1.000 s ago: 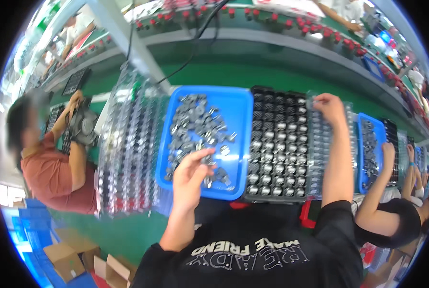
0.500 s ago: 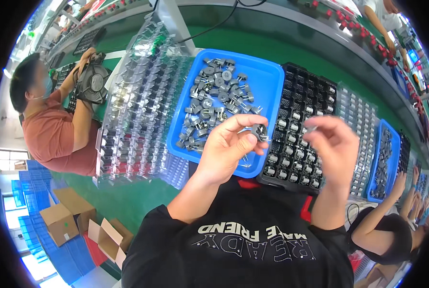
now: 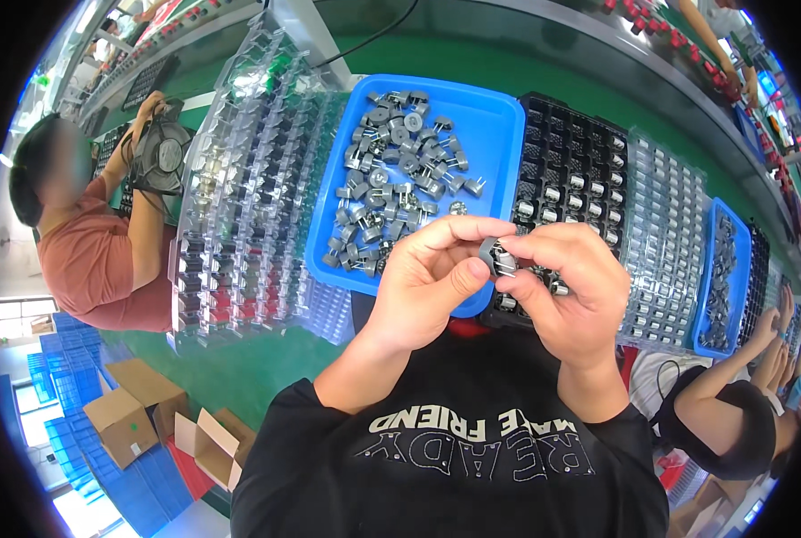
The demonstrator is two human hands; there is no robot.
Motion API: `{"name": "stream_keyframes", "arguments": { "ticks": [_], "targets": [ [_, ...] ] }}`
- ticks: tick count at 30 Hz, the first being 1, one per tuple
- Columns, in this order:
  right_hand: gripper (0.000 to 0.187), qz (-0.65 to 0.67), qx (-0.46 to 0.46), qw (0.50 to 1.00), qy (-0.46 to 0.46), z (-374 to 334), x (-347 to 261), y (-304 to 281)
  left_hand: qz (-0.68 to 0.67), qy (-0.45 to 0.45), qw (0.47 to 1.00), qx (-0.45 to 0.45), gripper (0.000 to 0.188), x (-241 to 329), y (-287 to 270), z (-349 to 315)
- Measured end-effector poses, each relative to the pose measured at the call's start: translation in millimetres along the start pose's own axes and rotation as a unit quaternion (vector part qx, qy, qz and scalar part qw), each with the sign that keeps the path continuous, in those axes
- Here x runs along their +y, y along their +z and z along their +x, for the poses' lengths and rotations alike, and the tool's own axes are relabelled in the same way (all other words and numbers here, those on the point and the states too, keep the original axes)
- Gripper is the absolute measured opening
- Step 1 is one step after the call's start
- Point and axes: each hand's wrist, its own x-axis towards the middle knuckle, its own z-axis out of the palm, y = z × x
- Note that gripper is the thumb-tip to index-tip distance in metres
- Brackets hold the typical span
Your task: The recorder is picking up small metal components from a blue tray and organizing them into a black grid tray at an assembly line.
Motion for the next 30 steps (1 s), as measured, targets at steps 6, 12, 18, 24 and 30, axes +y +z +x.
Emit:
{"name": "stream_keyframes", "arguments": {
  "ticks": [6, 12, 18, 24, 30],
  "targets": [
    [0.018, 0.032, 0.027, 0.999, 0.019, -6.1, 10.8, 5.3, 0.027, -0.011, 1.000, 0.004, 0.035, -10.3, -5.4, -3.9],
    [0.009, -0.128, -0.074, 0.978, 0.148, 6.7, 59.6, -28.8, 0.570, -0.047, 0.818, 0.057, 0.046, -12.3, -15.2, -6.0],
    [0.009, -0.334, 0.001, 0.914, 0.232, 48.3, 149.9, -118.4, 0.745, -0.024, 0.666, -0.033, 0.036, -15.3, -31.7, -25.6],
    [0.004, -0.321, -0.096, 0.906, 0.257, 45.3, 173.0, -88.9, 0.771, -0.016, 0.633, -0.061, 0.031, -7.6, -34.2, -27.9],
    [0.005, -0.397, -0.095, 0.892, 0.196, 26.4, 183.2, -84.0, 0.752, -0.017, 0.654, -0.084, 0.030, -4.0, -35.5, -21.7]
  ]
}}
